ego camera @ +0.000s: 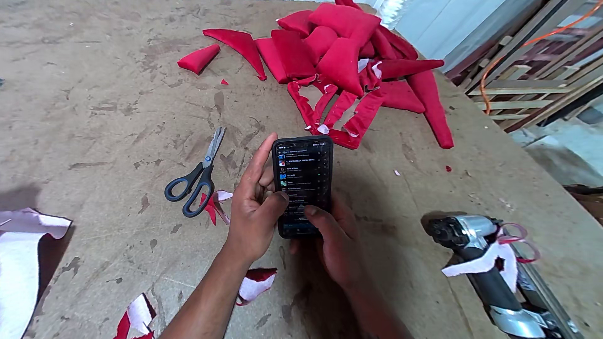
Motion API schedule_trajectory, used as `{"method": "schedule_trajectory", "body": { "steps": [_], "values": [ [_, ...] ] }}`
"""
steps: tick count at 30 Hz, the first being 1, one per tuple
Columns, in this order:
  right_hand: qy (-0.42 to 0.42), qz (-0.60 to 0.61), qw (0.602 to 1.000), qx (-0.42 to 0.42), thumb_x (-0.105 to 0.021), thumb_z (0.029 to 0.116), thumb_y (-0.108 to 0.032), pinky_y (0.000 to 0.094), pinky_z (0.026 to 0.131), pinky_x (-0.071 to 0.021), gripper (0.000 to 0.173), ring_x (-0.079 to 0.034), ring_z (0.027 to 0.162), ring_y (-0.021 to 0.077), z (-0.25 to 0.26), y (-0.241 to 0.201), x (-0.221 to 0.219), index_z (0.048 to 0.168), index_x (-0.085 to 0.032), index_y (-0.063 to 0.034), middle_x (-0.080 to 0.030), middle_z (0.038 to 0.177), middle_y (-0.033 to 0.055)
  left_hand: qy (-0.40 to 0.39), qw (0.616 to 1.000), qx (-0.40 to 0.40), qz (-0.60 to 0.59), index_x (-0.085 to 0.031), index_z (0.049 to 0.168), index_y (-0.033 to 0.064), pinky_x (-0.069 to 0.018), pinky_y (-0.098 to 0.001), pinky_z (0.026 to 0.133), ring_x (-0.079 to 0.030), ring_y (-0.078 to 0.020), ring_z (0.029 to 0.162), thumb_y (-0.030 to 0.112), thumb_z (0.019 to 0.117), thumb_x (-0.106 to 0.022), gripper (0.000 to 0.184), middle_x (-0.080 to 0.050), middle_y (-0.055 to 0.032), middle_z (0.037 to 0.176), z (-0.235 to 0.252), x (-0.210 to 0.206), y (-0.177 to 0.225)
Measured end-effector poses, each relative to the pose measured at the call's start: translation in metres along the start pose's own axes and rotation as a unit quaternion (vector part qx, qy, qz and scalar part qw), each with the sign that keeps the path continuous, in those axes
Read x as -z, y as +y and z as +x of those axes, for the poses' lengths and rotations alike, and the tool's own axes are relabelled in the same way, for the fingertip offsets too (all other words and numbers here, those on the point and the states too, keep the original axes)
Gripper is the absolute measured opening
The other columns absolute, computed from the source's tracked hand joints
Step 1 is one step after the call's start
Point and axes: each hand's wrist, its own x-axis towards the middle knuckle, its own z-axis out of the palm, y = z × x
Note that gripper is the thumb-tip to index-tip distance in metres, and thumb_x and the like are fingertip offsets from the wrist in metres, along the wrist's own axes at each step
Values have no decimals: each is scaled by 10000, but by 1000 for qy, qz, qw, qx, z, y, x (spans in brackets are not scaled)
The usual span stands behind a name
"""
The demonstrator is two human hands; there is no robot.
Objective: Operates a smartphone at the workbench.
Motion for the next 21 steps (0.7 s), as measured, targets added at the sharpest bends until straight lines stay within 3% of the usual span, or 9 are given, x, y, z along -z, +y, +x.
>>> {"method": "schedule_trajectory", "body": {
  "steps": [21],
  "values": [
    [1,-17,1000,6,-539,1009,-166,422,518,-633,318,-725,709,316,0,0,-2,1309,-557,-59,-695,1007,206,11,1000,6,-5,-221,1643,251,-619,-413,809,-705,-264,1006,-66,919,-476,831,-656,-159,1276,0,1,0]
  ]
}}
